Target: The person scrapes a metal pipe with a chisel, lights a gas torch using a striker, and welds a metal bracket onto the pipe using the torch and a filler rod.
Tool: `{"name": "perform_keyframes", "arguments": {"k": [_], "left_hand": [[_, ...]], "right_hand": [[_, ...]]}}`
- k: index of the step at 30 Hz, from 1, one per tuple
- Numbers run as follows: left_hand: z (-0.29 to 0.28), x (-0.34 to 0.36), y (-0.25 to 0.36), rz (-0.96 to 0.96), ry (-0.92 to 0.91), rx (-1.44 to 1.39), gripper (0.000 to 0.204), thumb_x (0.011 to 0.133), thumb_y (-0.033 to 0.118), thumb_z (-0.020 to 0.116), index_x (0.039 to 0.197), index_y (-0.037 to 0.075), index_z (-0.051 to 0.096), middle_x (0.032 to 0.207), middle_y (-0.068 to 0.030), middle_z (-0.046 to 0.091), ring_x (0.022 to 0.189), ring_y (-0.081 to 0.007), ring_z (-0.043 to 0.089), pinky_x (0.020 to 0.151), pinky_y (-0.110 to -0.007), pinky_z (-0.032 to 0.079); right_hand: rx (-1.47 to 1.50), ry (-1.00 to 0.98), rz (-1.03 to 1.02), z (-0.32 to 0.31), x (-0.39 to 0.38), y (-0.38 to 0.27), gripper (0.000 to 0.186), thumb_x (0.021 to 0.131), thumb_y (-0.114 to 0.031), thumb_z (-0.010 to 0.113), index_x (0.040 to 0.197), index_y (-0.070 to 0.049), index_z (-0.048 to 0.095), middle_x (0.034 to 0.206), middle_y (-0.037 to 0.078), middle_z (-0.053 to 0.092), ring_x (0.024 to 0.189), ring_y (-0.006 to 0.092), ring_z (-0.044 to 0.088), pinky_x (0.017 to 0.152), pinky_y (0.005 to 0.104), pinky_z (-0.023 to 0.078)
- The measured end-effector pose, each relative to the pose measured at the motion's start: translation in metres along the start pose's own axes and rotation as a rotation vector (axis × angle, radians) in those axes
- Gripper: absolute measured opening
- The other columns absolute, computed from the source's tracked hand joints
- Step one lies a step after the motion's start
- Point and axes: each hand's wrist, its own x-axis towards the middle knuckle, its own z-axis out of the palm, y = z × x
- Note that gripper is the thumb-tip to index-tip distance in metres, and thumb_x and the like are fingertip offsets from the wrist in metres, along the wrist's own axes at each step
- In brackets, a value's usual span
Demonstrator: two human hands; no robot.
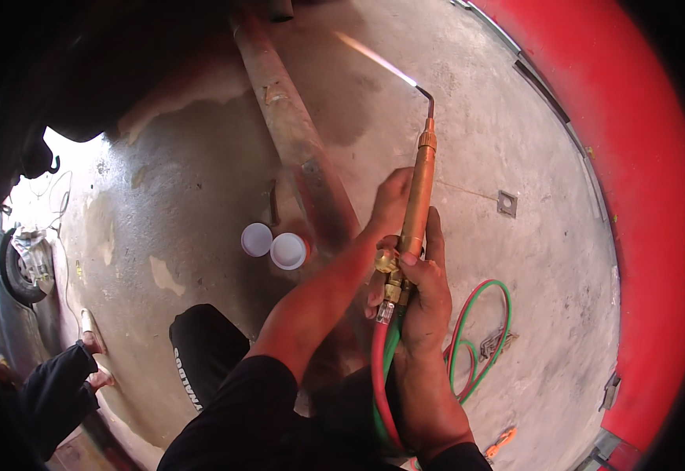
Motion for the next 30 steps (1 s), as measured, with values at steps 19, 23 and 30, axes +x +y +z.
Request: {"name": "perform_keyframes", "arguments": {"k": [19,23,30], "left_hand": [[-0.221,-0.107,0.244,0.826,0.463,0.021,0.054,0.107,0.049,0.038,0.115,-0.002,0.052,0.094,-0.0257,0.070,0.067,-0.0298,0.069,0.070,-0.040,0.058],[-0.226,-0.119,0.266,0.817,0.673,0.024,0.052,0.106,0.047,0.038,0.116,-0.002,0.050,0.093,-0.0287,0.069,0.068,-0.0354,0.069,0.072,-0.044,0.060],[-0.249,-0.118,0.294,0.861,0.783,0.137,0.044,0.108,0.040,0.041,0.108,-0.003,0.051,0.091,-0.0276,0.068,0.069,-0.0318,0.069,0.068,-0.042,0.060]], "right_hand": [[-0.057,0.010,0.143,0.001,0.006,0.019,0.095,0.088,-0.022,0.069,0.162,-0.014,0.011,0.114,0.013,0.057,0.057,0.0162,0.058,0.044,0.0280,0.050],[-0.173,0.016,0.146,0.010,0.003,0.028,0.093,0.091,-0.025,0.068,0.163,-0.016,0.010,0.113,0.013,0.057,0.057,0.0162,0.057,0.042,0.0286,0.049],[-0.180,-0.138,0.152,0.009,0.002,0.034,0.080,0.098,-0.014,0.062,0.162,-0.012,0.015,0.108,0.012,0.060,0.062,0.0176,0.061,0.046,0.0306,0.054]]}}
